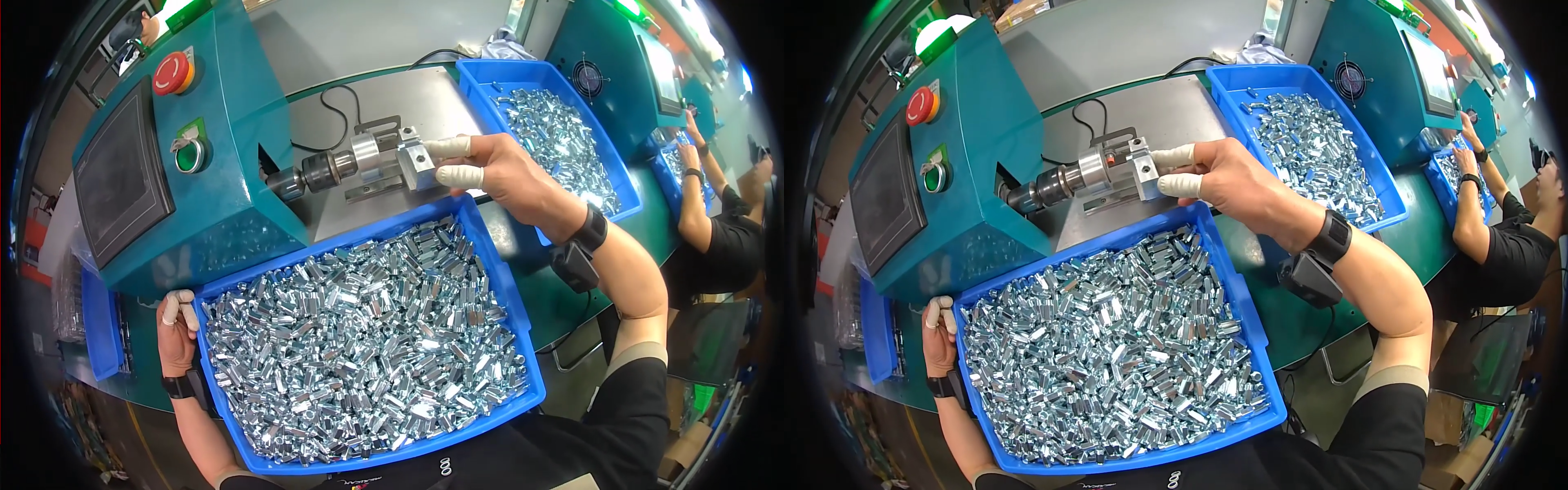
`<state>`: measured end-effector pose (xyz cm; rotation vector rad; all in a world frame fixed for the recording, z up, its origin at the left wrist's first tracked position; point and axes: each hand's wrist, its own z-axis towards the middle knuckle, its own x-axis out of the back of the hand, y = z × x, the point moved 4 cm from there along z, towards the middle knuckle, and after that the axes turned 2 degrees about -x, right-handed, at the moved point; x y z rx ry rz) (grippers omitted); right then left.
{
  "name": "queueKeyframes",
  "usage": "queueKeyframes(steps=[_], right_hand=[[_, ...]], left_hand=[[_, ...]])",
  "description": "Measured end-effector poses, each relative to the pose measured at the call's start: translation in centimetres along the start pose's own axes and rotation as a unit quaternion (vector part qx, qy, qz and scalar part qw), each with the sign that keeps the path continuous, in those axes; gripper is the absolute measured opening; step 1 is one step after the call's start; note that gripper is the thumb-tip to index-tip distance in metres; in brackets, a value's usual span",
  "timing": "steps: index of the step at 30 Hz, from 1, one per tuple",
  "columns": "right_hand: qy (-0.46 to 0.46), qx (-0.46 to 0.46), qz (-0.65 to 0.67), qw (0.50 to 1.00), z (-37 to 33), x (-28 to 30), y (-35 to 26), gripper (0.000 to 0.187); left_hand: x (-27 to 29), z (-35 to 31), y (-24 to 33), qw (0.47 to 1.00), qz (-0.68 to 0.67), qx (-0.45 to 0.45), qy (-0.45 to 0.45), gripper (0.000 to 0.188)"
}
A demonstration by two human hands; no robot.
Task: The person picks up a metal part from a blue bin, places it into the machine's fixture, and presses a green button. After the machine finishes, the person removes the part and places it into a separate blue bin.
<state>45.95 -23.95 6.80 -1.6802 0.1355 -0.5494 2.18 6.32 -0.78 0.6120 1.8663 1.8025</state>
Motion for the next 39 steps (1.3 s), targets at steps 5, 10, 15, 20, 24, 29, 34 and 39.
queueKeyframes(steps=[5, 10, 15, 20, 24, 29, 34, 39], right_hand=[[-0.060, -0.005, -0.001, 0.998, 0.9, -0.2, -0.6, 0.042], [-0.130, 0.018, -0.019, 0.991, 2.1, 0.3, -1.5, 0.042], [-0.156, 0.055, -0.006, 0.986, 2.7, 0.6, -0.8, 0.040], [-0.142, 0.067, -0.002, 0.988, 2.7, 0.6, -0.5, 0.041], [-0.132, 0.056, -0.002, 0.990, 2.6, 0.8, -0.4, 0.042], [-0.142, 0.056, -0.008, 0.988, 2.5, 0.6, -0.3, 0.043], [-0.146, 0.050, -0.015, 0.988, 2.7, 0.5, -0.2, 0.044], [-0.146, 0.060, -0.006, 0.987, 2.6, 0.5, -0.5, 0.044]], left_hand=[[0.1, 0.0, -0.1, 1.000, -0.009, 0.001, -0.007, 0.037], [0.1, 0.0, -0.1, 1.000, -0.004, -0.003, -0.008, 0.037], [-0.1, 0.1, 0.2, 1.000, 0.004, -0.009, 0.000, 0.038], [0.3, 0.0, 0.0, 1.000, -0.005, 0.000, 0.005, 0.037], [0.4, 0.2, -0.5, 1.000, -0.017, -0.014, 0.000, 0.037], [1.1, 0.2, -0.9, 0.999, -0.035, -0.017, 0.000, 0.037], [1.6, 0.2, -0.9, 1.000, -0.023, -0.001, -0.013, 0.033], [0.9, 0.2, -0.5, 1.000, -0.019, -0.001, 0.000, 0.035]])
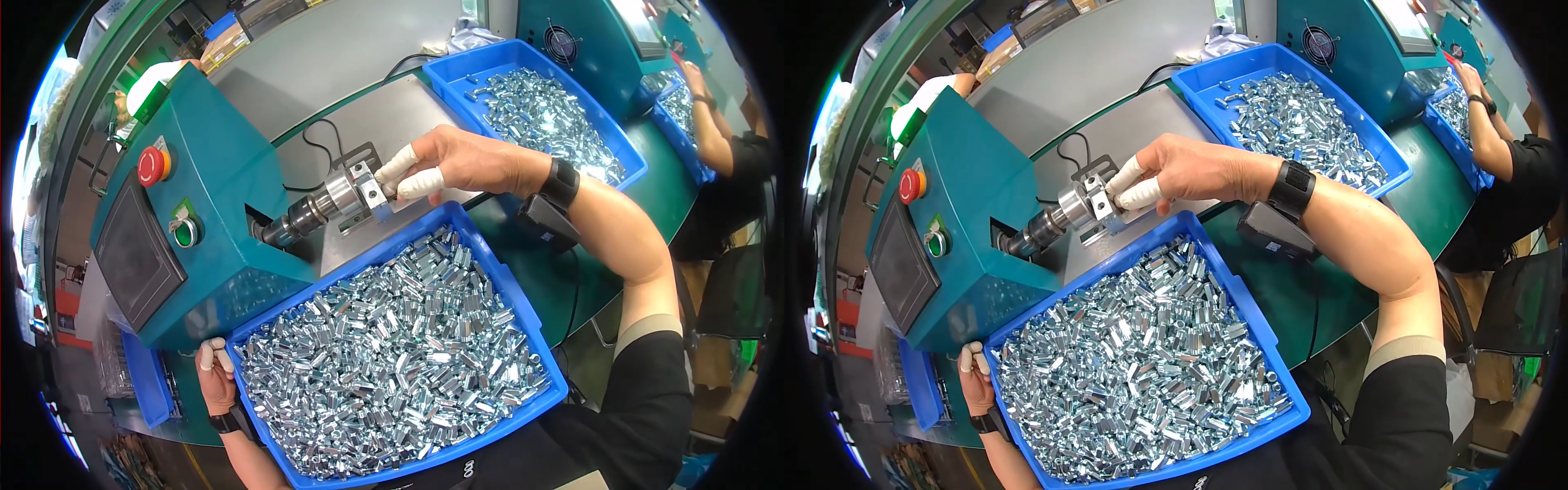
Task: The person picks up a metal part from a blue bin, places it into the machine's fixture, and presses a green button. After the machine finishes, the person removes the part and places it into a separate blue bin.
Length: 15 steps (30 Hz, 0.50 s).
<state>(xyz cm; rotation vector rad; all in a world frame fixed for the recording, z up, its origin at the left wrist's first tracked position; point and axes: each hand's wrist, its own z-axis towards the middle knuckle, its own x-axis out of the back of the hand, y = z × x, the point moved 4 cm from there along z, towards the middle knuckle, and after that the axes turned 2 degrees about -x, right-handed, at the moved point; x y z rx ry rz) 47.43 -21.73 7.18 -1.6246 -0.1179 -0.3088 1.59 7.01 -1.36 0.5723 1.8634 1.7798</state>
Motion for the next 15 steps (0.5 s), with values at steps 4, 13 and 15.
queueKeyframes(steps=[4, 13, 15], right_hand=[[0.006, 0.004, 0.015, 1.000, 0.1, 0.0, 0.1, 0.045], [0.244, -0.080, -0.120, 0.959, -0.8, 2.2, -0.2, 0.048], [0.290, 0.046, -0.323, 0.900, -0.4, 1.5, -1.9, 0.049]], left_hand=[[-0.1, -0.1, 0.2, 1.000, 0.008, 0.001, 0.001, 0.036], [-1.4, -0.4, 1.1, 1.000, 0.026, 0.003, -0.007, 0.039], [-1.4, -0.4, 1.2, 1.000, 0.026, -0.001, -0.008, 0.039]])
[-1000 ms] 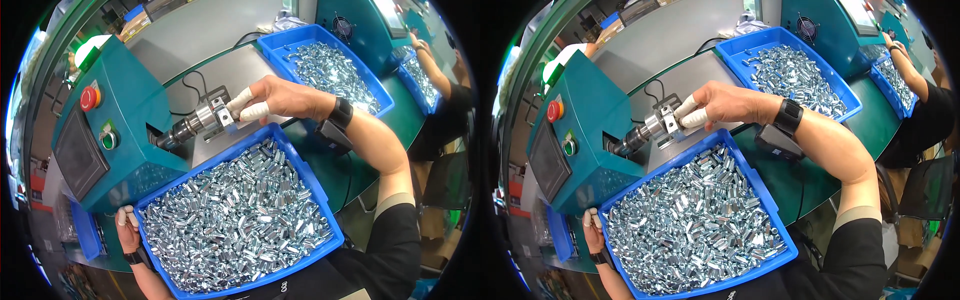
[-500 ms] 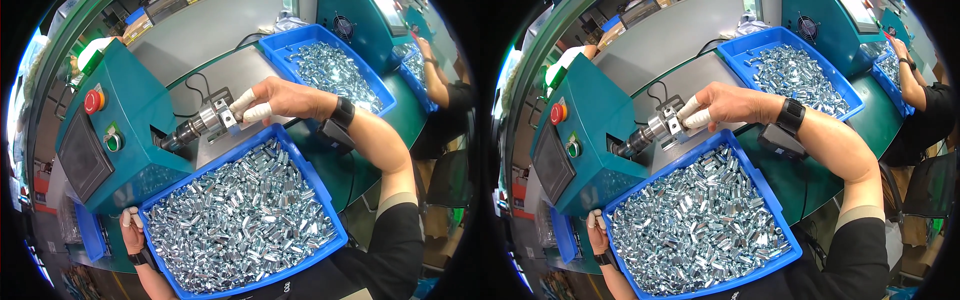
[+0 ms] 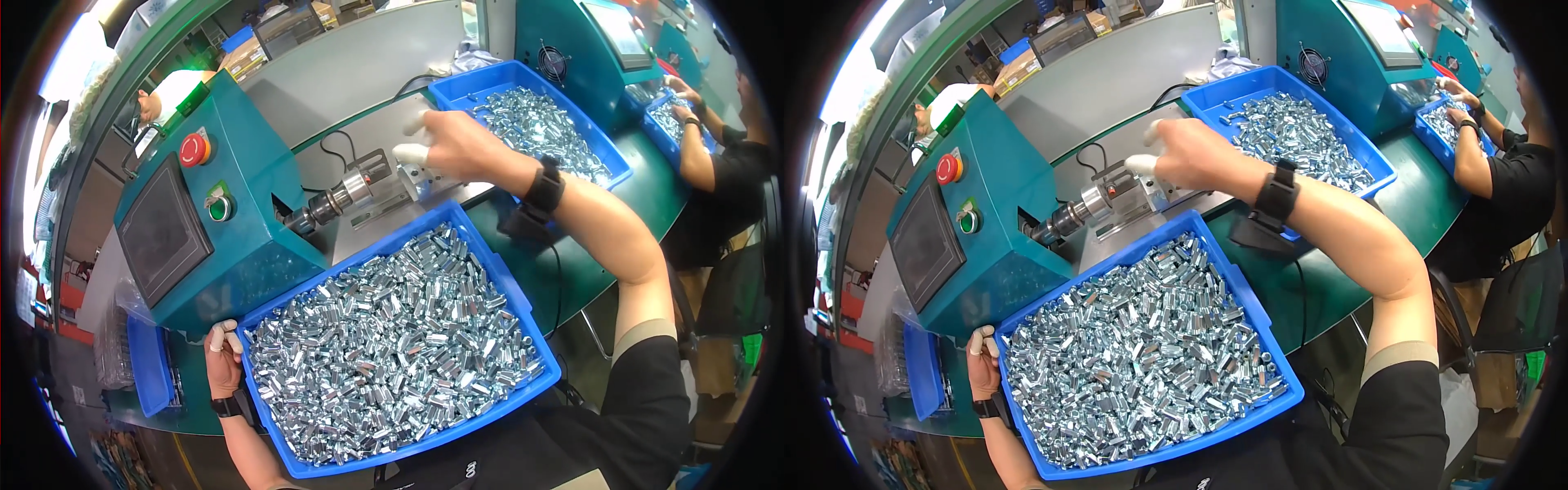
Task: The person picks up a metal part from a blue bin, places it into the machine's fixture, and presses a green button. After the machine finishes, the person removes the part and places it into a separate blue bin.
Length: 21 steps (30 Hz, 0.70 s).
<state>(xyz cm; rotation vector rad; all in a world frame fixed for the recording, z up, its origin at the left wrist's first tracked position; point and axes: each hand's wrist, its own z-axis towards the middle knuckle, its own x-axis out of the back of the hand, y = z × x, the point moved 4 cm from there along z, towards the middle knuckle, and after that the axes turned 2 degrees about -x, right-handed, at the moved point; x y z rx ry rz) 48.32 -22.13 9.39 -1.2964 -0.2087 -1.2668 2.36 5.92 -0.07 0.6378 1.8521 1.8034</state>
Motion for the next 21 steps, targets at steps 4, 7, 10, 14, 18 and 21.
queueKeyframes(steps=[4, 7, 10, 14, 18, 21], right_hand=[[-0.059, 0.033, -0.213, 0.975, 1.0, -1.2, -2.9, 0.049], [-0.074, 0.026, -0.242, 0.967, 0.9, -0.7, -4.2, 0.046], [-0.063, 0.014, -0.251, 0.966, 0.8, 0.9, -4.1, 0.045], [-0.004, -0.052, -0.279, 0.959, 0.3, 3.6, -0.4, 0.047], [0.045, -0.134, -0.385, 0.912, -2.4, 9.3, 5.6, 0.041], [0.096, 0.020, -0.344, 0.934, -4.1, 9.5, 5.9, 0.035]], left_hand=[[0.2, 0.2, -0.3, 1.000, 0.006, 0.001, 0.000, 0.039], [0.2, 0.4, -0.3, 1.000, 0.011, 0.001, 0.000, 0.040], [-0.2, 0.4, -0.4, 1.000, 0.007, -0.006, -0.009, 0.039], [0.6, 0.0, -0.8, 1.000, 0.008, -0.007, 0.008, 0.039], [0.3, 0.3, -0.4, 1.000, 0.022, -0.015, -0.007, 0.039], [0.1, 0.4, -0.1, 1.000, 0.014, -0.005, -0.004, 0.039]])
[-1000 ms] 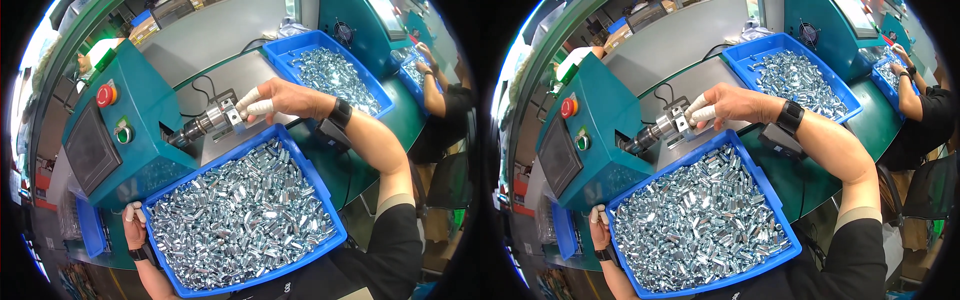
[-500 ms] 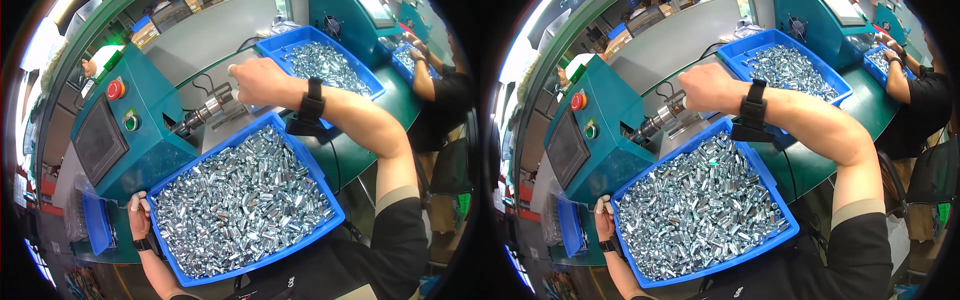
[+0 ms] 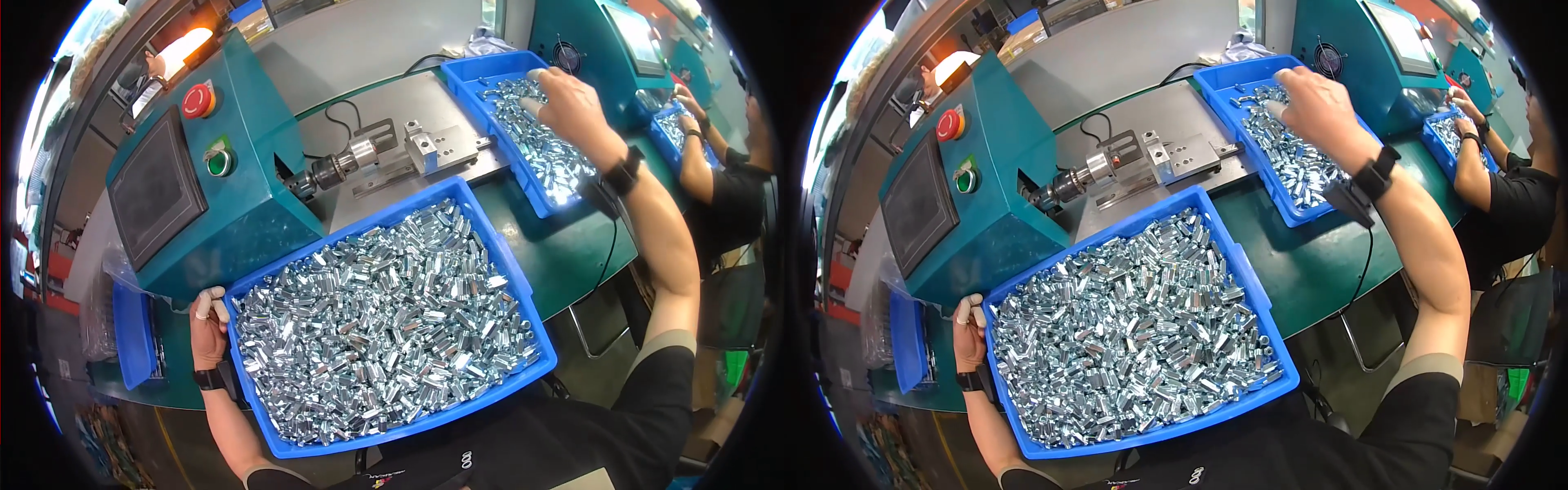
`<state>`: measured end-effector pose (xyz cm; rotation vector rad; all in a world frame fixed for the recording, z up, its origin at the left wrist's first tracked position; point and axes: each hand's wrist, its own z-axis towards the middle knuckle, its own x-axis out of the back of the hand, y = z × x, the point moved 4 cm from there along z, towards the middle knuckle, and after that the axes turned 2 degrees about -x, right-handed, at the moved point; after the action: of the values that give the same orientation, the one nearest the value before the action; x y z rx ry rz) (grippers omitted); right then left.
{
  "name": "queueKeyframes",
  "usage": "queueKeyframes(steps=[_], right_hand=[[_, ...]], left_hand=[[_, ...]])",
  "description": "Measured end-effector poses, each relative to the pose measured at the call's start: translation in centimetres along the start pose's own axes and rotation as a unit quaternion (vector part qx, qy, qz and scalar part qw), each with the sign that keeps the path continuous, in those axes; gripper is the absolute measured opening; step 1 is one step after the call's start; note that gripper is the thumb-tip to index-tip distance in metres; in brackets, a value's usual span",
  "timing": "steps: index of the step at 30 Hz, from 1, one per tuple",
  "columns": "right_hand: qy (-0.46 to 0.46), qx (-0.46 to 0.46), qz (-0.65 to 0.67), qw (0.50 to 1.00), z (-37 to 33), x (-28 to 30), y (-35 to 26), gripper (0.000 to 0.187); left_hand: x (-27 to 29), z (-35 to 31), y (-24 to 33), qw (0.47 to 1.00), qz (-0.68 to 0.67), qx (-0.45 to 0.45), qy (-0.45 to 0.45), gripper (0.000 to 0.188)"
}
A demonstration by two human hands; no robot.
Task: The person picks up a metal part from a blue bin, places it into the machine's fixture, and presses a green button. After the machine finishes, the person removes the part and places it into a separate blue bin.
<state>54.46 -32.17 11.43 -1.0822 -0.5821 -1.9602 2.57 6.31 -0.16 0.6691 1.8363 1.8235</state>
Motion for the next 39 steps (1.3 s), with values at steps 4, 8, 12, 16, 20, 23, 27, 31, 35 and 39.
queueKeyframes(steps=[4, 8, 12, 16, 20, 23, 27, 31, 35, 39], right_hand=[[-0.120, 0.196, 0.361, 0.904, -2.6, -0.8, -9.0, 0.022], [-0.205, 0.310, 0.400, 0.838, -5.6, -0.7, -16.9, 0.015], [-0.200, 0.344, 0.406, 0.823, -6.5, -2.3, -18.4, 0.014], [-0.171, 0.285, 0.477, 0.814, -5.6, -0.8, -17.3, 0.010], [-0.185, 0.086, 0.532, 0.822, -2.3, -0.5, -13.6, 0.011], [-0.146, -0.005, 0.538, 0.830, 0.1, -1.6, -11.2, 0.012], [-0.111, -0.048, 0.508, 0.853, 1.3, -3.6, -10.4, 0.013], [-0.088, -0.031, 0.488, 0.868, 1.7, -3.9, -11.0, 0.012], [-0.086, -0.006, 0.458, 0.885, 2.2, -3.8, -11.1, 0.014], [-0.092, 0.012, 0.448, 0.889, 2.3, -4.1, -10.9, 0.015]], left_hand=[[0.5, -0.4, -0.4, 1.000, -0.001, 0.005, 0.006, 0.039], [0.4, -0.1, -0.9, 1.000, -0.010, 0.004, 0.018, 0.037], [-0.1, 0.0, -0.5, 1.000, -0.006, 0.001, 0.003, 0.037], [-0.1, -0.4, -0.2, 1.000, -0.001, 0.002, 0.000, 0.038], [0.1, -0.4, 0.0, 1.000, -0.014, -0.001, -0.009, 0.038], [0.0, -0.4, -0.2, 1.000, -0.017, -0.002, -0.011, 0.038], [0.2, -0.2, -0.3, 1.000, -0.010, -0.001, -0.005, 0.038], [0.3, -0.2, -0.5, 1.000, -0.013, 0.002, -0.011, 0.037], [0.3, -0.3, -0.4, 1.000, -0.014, 0.002, -0.016, 0.037], [0.4, -0.2, -0.6, 1.000, -0.015, 0.004, -0.016, 0.037]])
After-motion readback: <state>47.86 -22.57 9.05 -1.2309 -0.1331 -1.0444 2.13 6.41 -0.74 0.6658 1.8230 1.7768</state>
